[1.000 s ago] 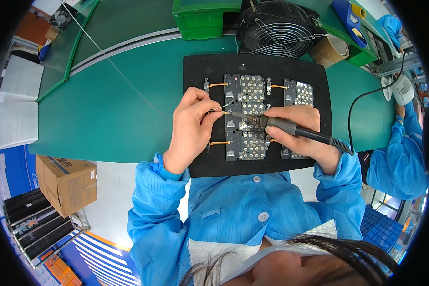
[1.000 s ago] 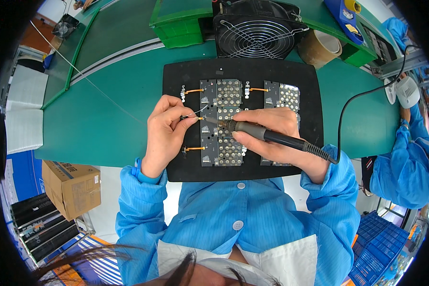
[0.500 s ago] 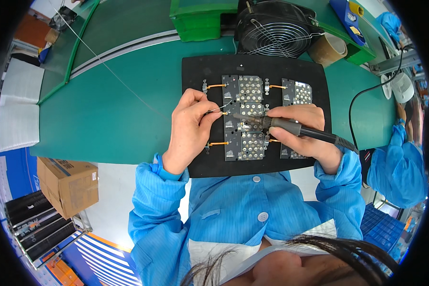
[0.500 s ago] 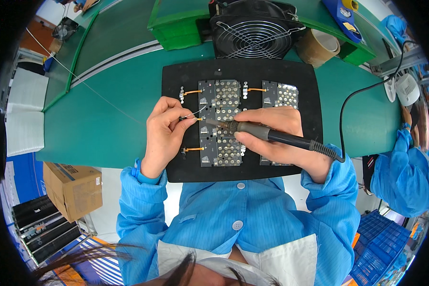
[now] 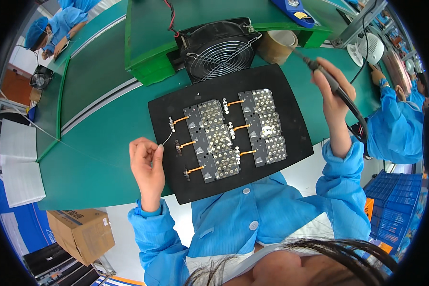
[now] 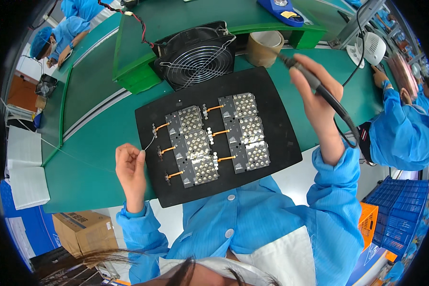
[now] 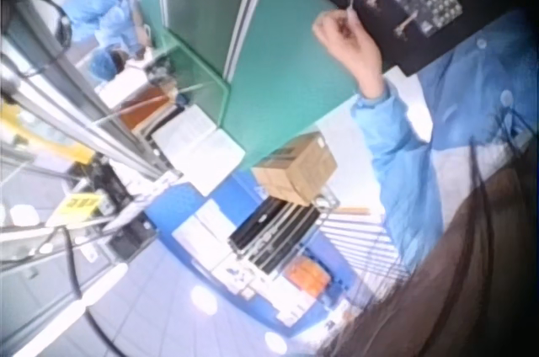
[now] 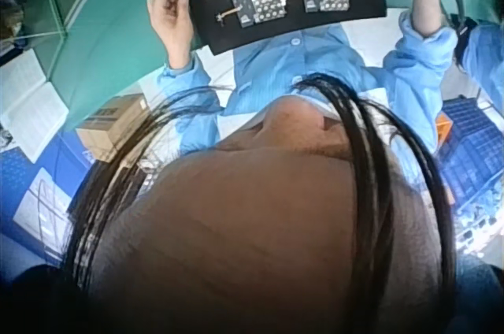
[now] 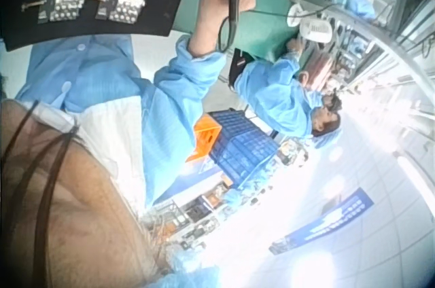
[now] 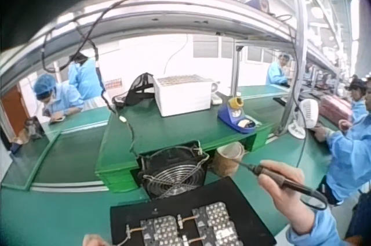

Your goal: The person solders wires onto circuit boards using a soldering iron and solder wire. They slide finished board assemblies along the line and position new boards to solder.

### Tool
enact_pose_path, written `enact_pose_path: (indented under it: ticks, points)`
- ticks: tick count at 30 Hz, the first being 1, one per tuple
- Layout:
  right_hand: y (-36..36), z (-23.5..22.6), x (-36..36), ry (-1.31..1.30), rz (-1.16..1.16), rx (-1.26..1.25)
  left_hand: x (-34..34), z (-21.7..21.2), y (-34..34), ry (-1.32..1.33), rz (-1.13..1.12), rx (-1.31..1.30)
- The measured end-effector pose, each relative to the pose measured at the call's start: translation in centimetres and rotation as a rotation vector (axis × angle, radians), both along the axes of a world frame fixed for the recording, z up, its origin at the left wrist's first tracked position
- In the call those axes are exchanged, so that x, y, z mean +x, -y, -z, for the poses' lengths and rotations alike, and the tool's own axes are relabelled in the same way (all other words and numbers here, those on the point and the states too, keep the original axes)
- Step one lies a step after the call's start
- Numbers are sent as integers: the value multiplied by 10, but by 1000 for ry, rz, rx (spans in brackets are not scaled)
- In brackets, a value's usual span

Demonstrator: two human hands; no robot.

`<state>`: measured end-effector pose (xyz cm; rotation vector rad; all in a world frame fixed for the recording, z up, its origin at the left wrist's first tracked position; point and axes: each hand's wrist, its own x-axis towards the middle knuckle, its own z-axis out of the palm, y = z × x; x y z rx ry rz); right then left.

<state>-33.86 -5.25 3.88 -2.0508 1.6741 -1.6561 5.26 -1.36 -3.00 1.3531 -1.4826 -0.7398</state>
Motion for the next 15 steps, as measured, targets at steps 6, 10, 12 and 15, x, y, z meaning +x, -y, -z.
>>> enact_pose_path:
  ticks: [6,10,12,15]
  points:
    - [43,27,-28,-227,48,-22,3,-4,-13,77,-1,-30]
    - [23,23,-4,-184,0,11,4,-10,-24,-21,8,83]
    - [3,18,17,-182,-105,104,4,-15,-27,-104,79,65]
    - [-26,4,51,-278,-459,203,2,-26,-33,-20,190,101]
